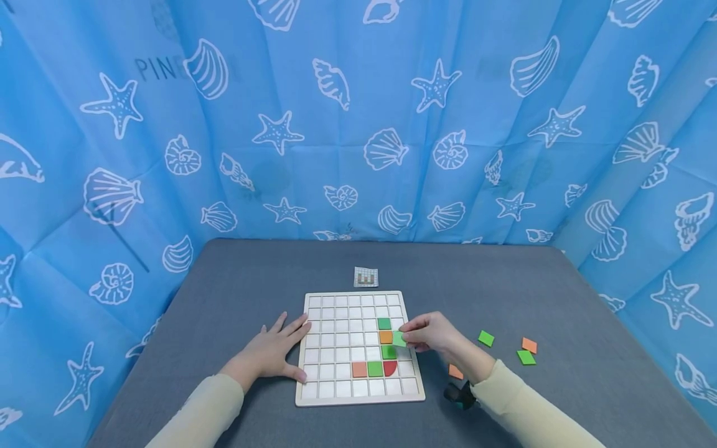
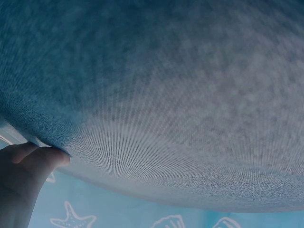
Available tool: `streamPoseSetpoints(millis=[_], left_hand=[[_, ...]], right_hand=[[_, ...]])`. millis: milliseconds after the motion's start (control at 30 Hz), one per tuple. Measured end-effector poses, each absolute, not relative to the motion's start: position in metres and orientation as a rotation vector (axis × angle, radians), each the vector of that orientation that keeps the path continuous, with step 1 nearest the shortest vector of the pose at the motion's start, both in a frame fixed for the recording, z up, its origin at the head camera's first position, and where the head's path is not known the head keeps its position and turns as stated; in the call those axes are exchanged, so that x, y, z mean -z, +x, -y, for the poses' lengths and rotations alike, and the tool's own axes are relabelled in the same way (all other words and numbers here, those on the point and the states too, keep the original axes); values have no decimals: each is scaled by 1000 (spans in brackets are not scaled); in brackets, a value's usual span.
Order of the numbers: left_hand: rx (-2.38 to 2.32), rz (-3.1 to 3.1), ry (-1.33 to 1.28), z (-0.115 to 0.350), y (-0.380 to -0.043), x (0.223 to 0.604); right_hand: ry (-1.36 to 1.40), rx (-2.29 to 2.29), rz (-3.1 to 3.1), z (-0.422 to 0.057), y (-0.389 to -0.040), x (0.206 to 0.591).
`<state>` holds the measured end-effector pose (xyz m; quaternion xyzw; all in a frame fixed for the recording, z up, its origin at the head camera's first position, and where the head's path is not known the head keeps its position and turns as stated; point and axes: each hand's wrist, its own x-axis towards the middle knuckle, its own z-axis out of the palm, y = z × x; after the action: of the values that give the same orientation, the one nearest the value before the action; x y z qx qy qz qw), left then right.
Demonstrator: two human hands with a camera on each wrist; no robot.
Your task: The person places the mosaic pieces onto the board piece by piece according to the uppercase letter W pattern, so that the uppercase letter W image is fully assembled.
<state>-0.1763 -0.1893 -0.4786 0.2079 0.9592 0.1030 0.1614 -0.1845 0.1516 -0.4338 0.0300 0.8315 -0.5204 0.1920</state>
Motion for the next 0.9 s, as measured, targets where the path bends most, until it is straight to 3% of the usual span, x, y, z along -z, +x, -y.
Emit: streamPoseSetpoints(millis=[900], left_hand=[[-297, -2741, 589, 190, -177, 478]], right_hand=[[20, 1453, -2303, -92, -179, 450]])
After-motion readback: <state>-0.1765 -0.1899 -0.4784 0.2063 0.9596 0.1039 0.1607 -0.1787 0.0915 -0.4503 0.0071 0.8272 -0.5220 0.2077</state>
